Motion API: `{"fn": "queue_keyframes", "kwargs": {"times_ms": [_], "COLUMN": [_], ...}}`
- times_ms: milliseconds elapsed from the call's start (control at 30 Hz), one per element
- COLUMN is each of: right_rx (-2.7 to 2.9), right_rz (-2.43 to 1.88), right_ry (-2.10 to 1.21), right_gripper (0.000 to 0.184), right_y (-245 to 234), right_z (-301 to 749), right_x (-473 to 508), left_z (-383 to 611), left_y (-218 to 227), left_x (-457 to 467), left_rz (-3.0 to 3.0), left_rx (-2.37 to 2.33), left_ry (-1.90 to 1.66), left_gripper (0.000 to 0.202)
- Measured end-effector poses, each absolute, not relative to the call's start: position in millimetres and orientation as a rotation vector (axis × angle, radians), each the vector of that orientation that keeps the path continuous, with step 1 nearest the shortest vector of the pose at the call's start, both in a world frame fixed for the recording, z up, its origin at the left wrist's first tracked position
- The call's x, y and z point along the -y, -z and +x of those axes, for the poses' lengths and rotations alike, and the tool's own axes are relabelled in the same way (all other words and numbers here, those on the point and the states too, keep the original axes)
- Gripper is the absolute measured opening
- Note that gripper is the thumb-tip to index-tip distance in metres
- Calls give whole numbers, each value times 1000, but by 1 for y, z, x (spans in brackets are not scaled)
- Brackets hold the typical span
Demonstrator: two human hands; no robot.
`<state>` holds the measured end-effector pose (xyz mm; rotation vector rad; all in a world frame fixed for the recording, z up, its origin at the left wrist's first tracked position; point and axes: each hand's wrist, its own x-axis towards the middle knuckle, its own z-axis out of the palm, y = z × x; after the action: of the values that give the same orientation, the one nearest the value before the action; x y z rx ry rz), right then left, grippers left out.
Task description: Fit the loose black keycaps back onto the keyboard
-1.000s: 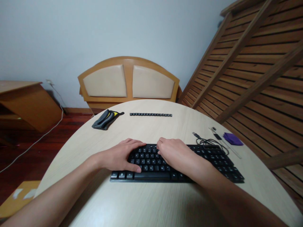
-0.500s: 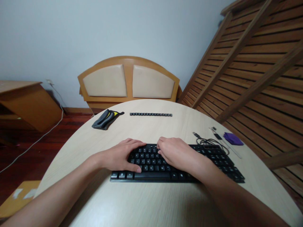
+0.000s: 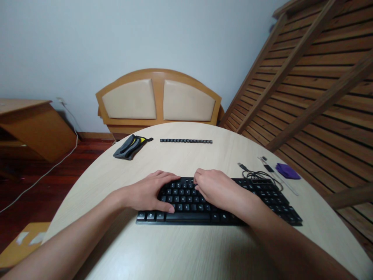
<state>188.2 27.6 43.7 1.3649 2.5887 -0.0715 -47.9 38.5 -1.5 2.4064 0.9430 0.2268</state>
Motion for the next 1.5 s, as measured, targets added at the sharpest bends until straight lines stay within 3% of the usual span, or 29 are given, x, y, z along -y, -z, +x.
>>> {"fn": "queue_keyframes", "kwargs": {"times_ms": [367,600,967,1233,1500], "right_rx": [-2793,-2612,-2303,-2281,-2459], "right_rz": [1323,1631,1715,1716,1633], "right_ry": [511,436,571,578,665], "right_gripper": [24,26,19,16,15], "right_y": [-42,-57,-44,-43,-35], "right_z": [229,266,288,287,285], "right_x": [-52,-65,-83,-84,-85], "left_z": [-49,-69,-57,-11,-12], "left_y": [-3,-6,-15,6,4], "left_x": [-39,-42,-34,-4,0], "left_rz": [2389,2323,2484,2720,2771], "left_rx": [-963,-1019,-1105,-843,-873], "left_ry": [-176,-128,-204,-277,-179], "left_gripper": [87,88,74,95,78]}}
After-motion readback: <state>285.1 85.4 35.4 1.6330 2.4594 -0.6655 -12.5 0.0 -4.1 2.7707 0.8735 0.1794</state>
